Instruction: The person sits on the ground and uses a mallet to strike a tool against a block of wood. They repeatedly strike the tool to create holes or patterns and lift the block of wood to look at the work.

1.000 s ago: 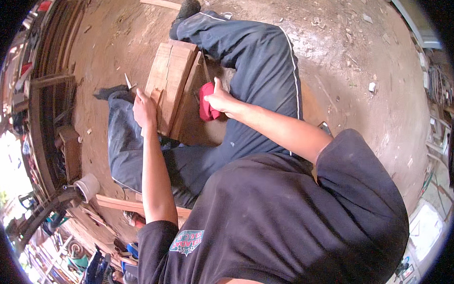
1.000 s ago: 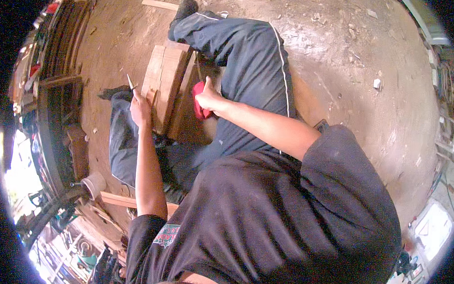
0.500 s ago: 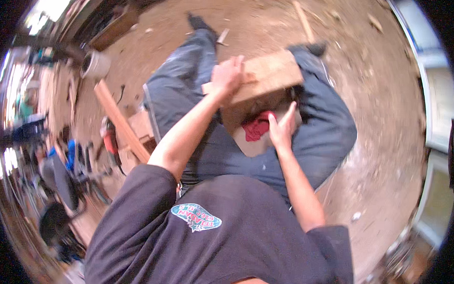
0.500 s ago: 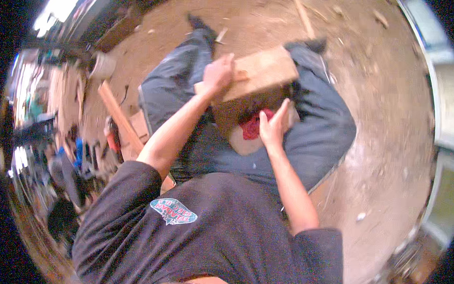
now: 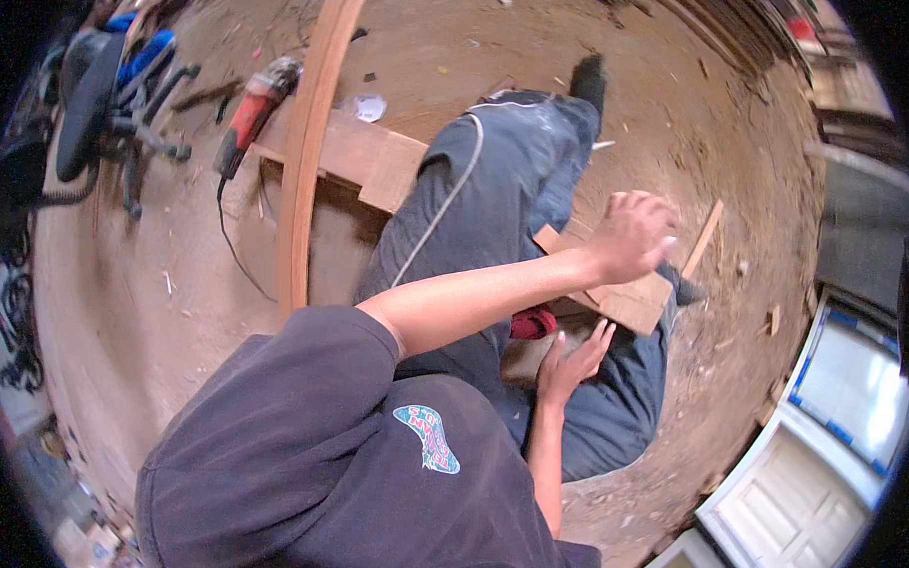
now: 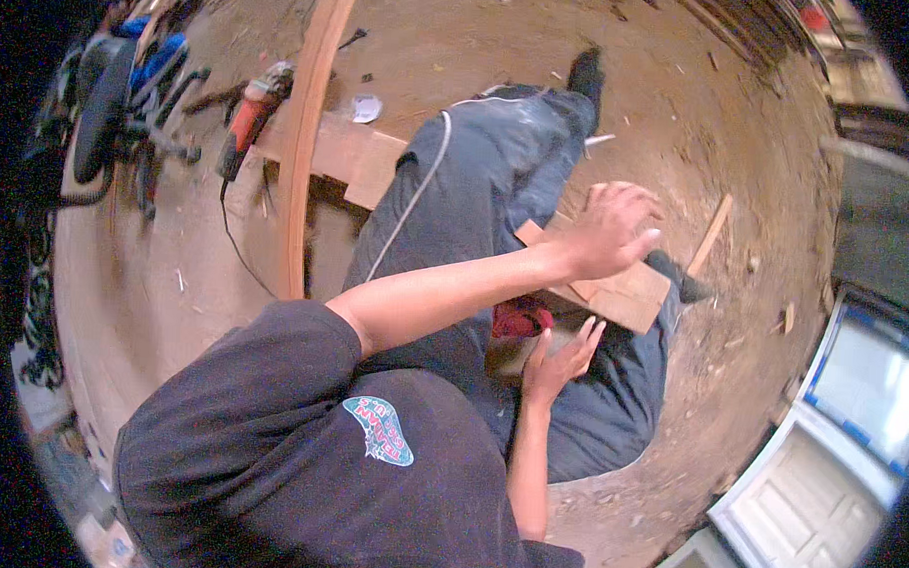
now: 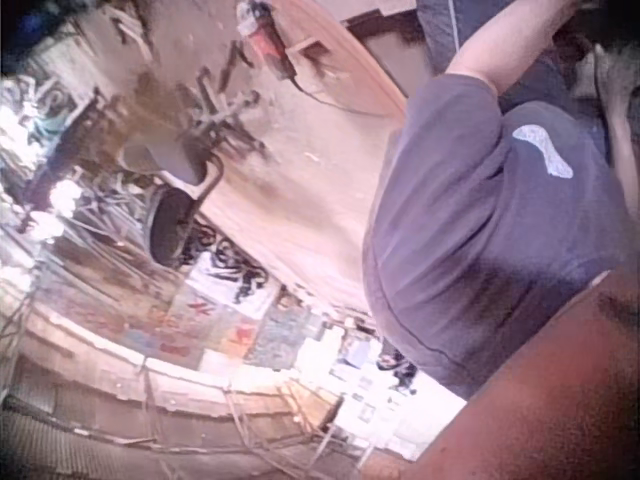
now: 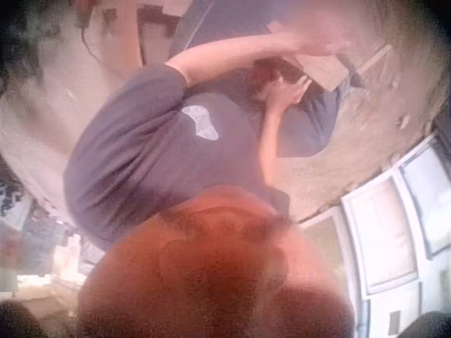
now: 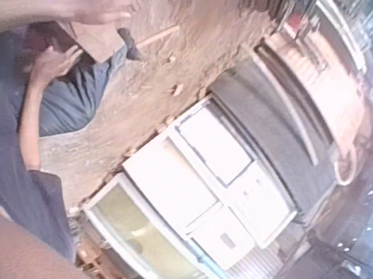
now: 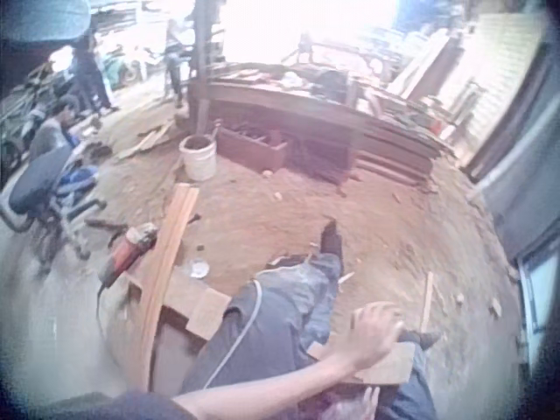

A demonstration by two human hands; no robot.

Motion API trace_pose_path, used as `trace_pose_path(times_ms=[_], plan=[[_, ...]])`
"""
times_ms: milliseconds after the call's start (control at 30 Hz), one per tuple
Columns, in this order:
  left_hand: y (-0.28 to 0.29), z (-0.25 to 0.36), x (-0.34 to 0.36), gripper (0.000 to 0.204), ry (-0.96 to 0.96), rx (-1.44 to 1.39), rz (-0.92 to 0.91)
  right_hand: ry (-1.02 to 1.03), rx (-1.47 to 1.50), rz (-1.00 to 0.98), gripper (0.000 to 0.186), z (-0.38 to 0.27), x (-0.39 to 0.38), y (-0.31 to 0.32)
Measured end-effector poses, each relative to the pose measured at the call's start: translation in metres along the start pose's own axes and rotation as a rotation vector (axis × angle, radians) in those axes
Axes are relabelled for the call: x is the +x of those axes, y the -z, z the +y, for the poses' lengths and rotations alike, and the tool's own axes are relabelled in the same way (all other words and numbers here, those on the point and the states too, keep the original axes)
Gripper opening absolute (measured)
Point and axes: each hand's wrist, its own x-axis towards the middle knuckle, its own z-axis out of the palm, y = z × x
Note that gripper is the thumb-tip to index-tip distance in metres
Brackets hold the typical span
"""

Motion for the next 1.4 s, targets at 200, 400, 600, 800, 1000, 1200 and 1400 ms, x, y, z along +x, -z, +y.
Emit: trace_pose_path(times_ms=[200, 400, 600, 800, 1000, 1200, 1400], plan=[[0.143, -0.022, 0.089, 0.025, 0.018, -0.129, 0.287, 0.024, -0.131, 0.026, 0.076, -0.004, 0.01, 0.0], [0.19, -0.261, 0.105, 0.044, 0.578, 0.253, -0.069, 0.114, -0.126, 0.046, 0.071, -0.021, 0.044, -0.008], [0.145, -0.33, 0.094, 0.051, 0.96, 0.61, -0.75, 0.096, -0.198, -0.14, 0.065, -0.024, 0.056, -0.013], [0.105, -0.408, 0.053, 0.034, 0.72, 0.764, -0.674, 0.11, -0.18, -0.225, 0.064, -0.027, 0.06, -0.004], [0.089, -0.421, 0.047, 0.029, 0.651, 0.819, -0.649, 0.112, -0.08, -0.2, 0.062, -0.033, 0.066, -0.001], [0.106, -0.409, 0.046, 0.027, 0.469, 0.855, -0.7, 0.142, -0.041, -0.149, 0.06, -0.031, 0.069, -0.003], [0.13, -0.364, 0.072, 0.029, 0.36, 0.899, -0.521, 0.174, -0.048, -0.146, 0.061, -0.026, 0.069, 0.007]])
